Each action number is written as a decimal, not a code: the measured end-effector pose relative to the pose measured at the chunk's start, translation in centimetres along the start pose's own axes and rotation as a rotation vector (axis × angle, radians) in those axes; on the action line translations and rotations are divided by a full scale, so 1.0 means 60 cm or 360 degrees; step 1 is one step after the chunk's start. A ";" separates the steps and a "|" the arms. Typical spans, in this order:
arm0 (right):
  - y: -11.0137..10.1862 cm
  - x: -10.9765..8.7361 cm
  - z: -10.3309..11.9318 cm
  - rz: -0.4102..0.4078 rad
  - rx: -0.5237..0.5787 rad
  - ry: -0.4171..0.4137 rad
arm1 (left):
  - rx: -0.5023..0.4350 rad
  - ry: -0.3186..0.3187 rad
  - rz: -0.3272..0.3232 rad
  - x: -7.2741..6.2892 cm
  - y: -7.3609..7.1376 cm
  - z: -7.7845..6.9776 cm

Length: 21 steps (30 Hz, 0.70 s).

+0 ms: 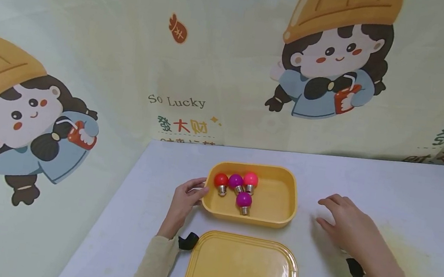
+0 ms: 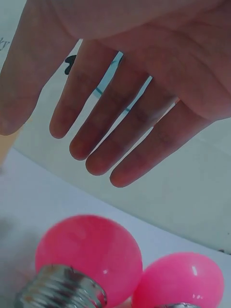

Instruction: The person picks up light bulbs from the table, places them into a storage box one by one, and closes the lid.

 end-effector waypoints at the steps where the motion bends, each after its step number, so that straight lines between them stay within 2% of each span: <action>1: 0.001 -0.002 -0.004 0.0034 -0.0009 0.0022 | -0.0003 -0.0003 0.0000 0.000 0.000 0.000; 6: 0.007 -0.014 -0.018 0.0194 -0.0028 0.0117 | -0.0008 0.0004 0.0012 0.000 0.002 0.000; 13: 0.014 -0.024 -0.028 0.0263 -0.0047 0.0143 | -0.0023 0.0015 0.0004 0.000 0.001 -0.001; 21: 0.026 -0.026 -0.043 0.0424 -0.0030 0.0245 | -0.0024 0.0015 -0.0004 -0.001 -0.001 0.001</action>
Point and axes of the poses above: each hand's wrist, its own x-axis towards the middle knuckle, its own y-axis out of the palm, z = x × y, the point moved 5 cm from there along x, towards the middle knuckle, and after that the axes turned 3 degrees about y, right-handed, at the moved point
